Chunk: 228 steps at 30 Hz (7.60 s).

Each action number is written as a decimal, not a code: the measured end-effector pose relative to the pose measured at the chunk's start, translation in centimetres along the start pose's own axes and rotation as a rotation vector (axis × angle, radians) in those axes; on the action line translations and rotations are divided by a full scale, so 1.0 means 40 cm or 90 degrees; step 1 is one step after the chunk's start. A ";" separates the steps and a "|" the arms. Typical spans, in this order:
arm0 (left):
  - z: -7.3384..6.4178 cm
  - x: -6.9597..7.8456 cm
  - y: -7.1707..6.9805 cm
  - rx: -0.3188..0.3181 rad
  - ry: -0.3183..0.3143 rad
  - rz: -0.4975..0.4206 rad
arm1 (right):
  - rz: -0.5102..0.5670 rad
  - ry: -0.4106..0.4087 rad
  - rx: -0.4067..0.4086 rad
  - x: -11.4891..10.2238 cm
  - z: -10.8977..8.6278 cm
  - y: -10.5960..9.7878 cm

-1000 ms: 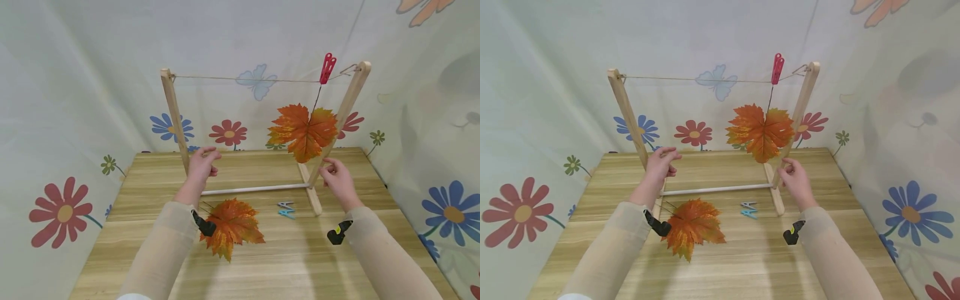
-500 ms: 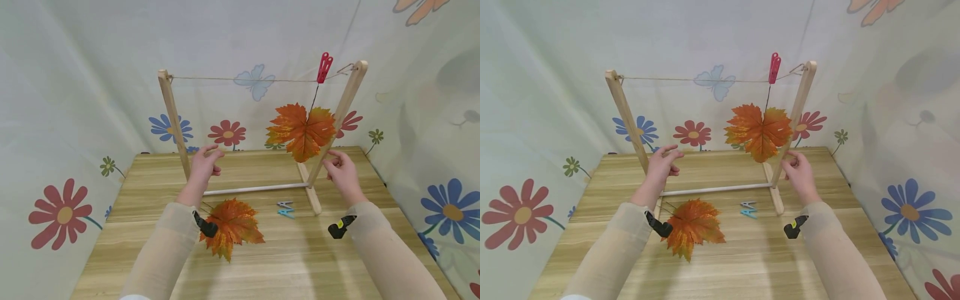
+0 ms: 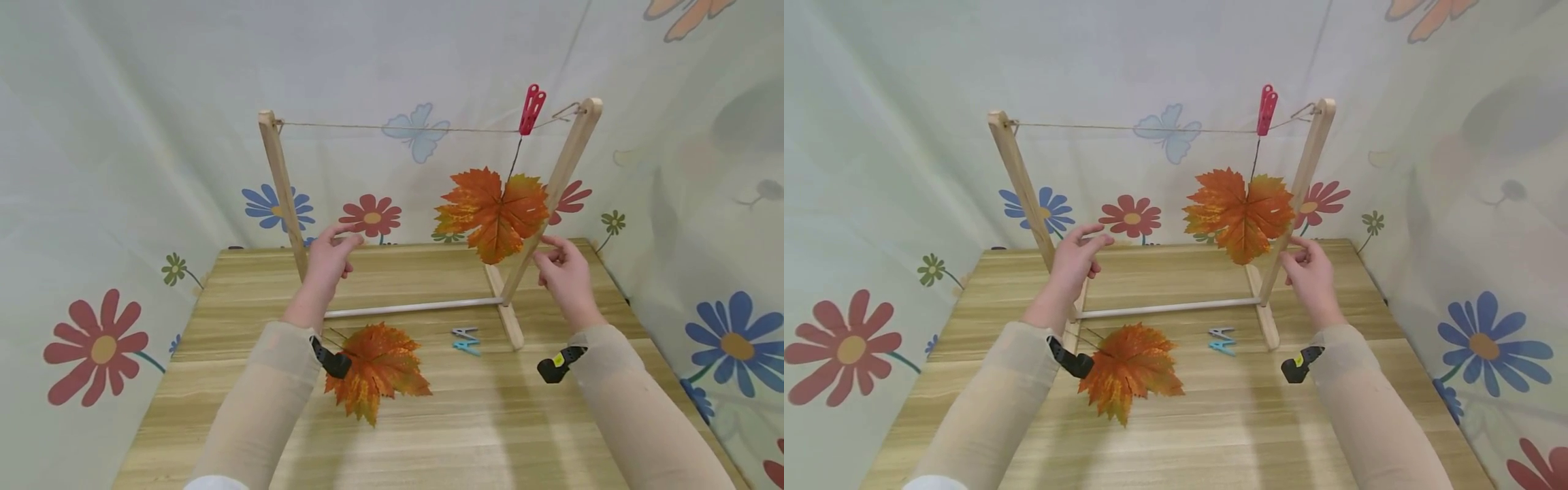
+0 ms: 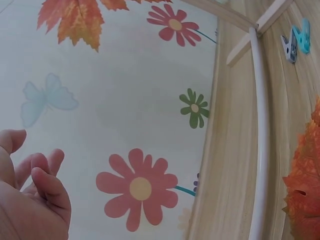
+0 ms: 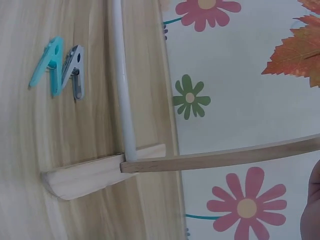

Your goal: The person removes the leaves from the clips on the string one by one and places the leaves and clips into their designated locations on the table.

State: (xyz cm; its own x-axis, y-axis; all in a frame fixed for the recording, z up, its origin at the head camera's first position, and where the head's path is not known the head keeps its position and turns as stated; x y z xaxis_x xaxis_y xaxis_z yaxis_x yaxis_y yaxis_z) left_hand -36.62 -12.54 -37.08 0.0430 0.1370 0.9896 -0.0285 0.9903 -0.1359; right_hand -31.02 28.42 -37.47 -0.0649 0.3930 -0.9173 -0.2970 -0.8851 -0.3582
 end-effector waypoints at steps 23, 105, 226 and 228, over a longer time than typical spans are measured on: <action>0.002 0.075 0.039 -0.040 0.008 -0.013 | -0.057 -0.072 0.019 -0.124 0.041 -0.008; -0.021 0.351 0.310 -0.209 0.136 0.056 | -0.042 -0.130 -0.013 -0.478 0.097 -0.047; -0.022 0.443 0.517 -0.178 0.236 0.217 | 0.303 -0.147 -0.076 -0.546 0.111 -0.033; -0.022 0.444 0.512 -0.179 0.238 0.224 | 0.322 -0.157 -0.075 -0.551 0.111 -0.033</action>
State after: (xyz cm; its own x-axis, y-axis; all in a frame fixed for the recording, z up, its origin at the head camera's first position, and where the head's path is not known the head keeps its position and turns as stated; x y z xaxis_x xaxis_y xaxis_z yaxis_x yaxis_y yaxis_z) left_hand -35.56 10.19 -22.32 0.4294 0.4075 0.8060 0.1583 0.8446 -0.5114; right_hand -33.43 22.05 -16.00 -0.3961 -0.0525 -0.9167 -0.0637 -0.9944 0.0844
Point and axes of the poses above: each hand's wrist, its own z-axis towards the middle knuckle, its own y-axis out of the palm, x = y × z, the point moved 9 cm from there along z, towards the middle knuckle, and after that the axes turned 3 degrees about y, right-handed, at the moved point
